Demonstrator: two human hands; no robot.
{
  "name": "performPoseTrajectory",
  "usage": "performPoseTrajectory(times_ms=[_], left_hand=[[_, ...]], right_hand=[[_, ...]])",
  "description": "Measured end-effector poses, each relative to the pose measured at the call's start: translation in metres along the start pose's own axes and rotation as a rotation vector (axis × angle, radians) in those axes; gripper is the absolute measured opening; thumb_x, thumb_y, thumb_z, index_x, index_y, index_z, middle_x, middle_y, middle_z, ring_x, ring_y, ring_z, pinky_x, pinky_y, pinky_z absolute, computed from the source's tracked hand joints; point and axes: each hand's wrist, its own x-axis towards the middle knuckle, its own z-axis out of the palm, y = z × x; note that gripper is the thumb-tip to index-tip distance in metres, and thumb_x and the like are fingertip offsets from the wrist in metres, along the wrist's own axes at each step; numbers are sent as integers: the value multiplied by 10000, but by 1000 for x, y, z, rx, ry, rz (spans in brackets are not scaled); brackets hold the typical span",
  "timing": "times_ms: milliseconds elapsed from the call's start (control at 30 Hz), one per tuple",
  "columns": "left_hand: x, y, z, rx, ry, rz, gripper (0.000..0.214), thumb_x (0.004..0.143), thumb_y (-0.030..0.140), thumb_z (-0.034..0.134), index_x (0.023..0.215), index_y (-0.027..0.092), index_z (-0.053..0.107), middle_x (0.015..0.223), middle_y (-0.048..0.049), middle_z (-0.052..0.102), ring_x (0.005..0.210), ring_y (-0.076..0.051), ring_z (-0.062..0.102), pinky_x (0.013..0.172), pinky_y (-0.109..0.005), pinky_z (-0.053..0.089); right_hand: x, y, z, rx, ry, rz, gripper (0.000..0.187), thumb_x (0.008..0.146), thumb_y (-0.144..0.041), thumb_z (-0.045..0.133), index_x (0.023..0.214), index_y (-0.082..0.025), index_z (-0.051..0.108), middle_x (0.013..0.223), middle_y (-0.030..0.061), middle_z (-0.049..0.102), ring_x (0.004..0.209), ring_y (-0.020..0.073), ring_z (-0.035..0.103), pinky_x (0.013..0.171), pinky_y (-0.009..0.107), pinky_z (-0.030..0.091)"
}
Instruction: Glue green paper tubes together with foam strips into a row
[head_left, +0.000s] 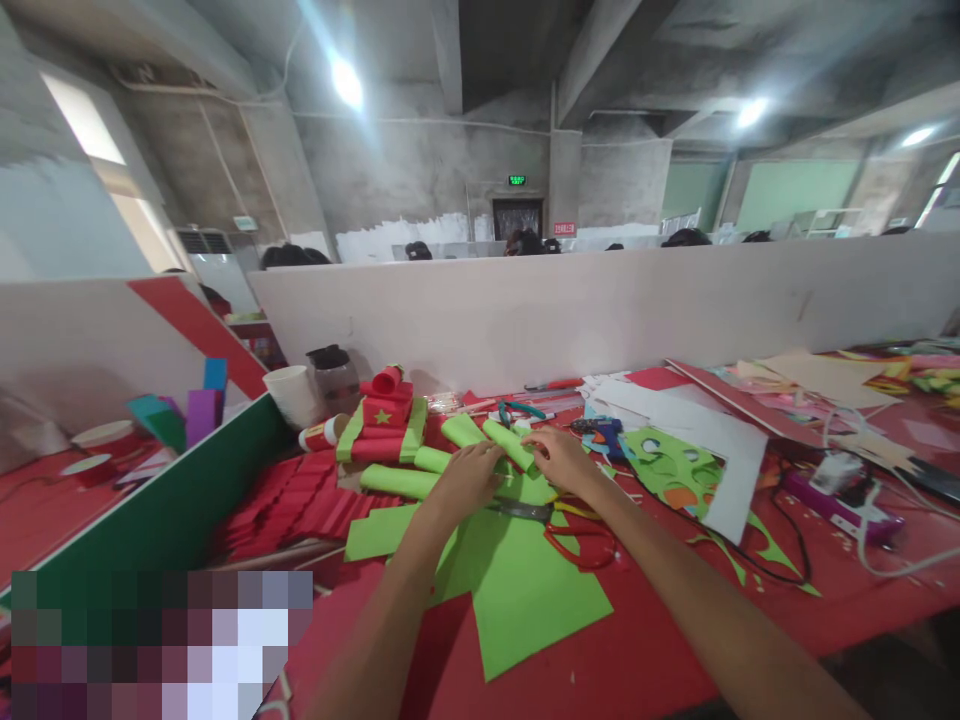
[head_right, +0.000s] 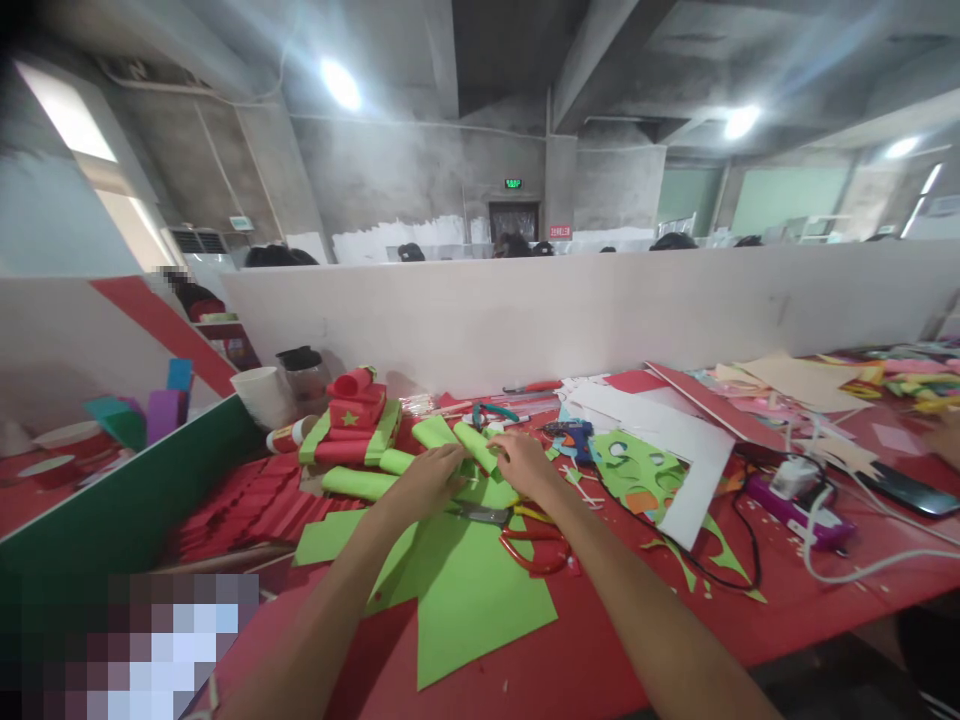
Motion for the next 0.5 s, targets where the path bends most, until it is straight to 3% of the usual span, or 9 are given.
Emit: performPoseTrajectory(times_ms=[133, 267, 500], left_hand=[[0, -2, 3, -1, 21, 26, 358, 857, 237, 547, 1213, 192, 541, 1283, -114, 564, 1185, -256, 525, 1004, -386, 398], [0, -4, 5, 6, 33, 33, 344, 852, 221, 546, 1195, 193, 546, 1273, -107, 570, 1187, -250, 522, 1007, -380, 396], [1, -5, 7, 1, 35, 30, 391, 845, 212, 539, 1235, 191, 527, 1316, -119, 539, 1208, -258, 513, 1010, -386, 404]], right_hand=[[-3, -2, 2, -15, -38, -9, 316, 846, -173, 564, 1143, -214, 663, 1106, 77, 677, 956, 207, 631, 863, 308, 445], [-8, -6, 10, -62, -70, -72, 477, 849, -372, 613, 1299, -220, 561, 1229, 114, 619, 1106, 261, 574, 917, 365, 436], [-4, -3, 10, -72, -8, -67, 385, 826, -156, 579, 1201, -233, 616, 1184, 80, 638, 1050, 224, 604, 905, 337, 442]])
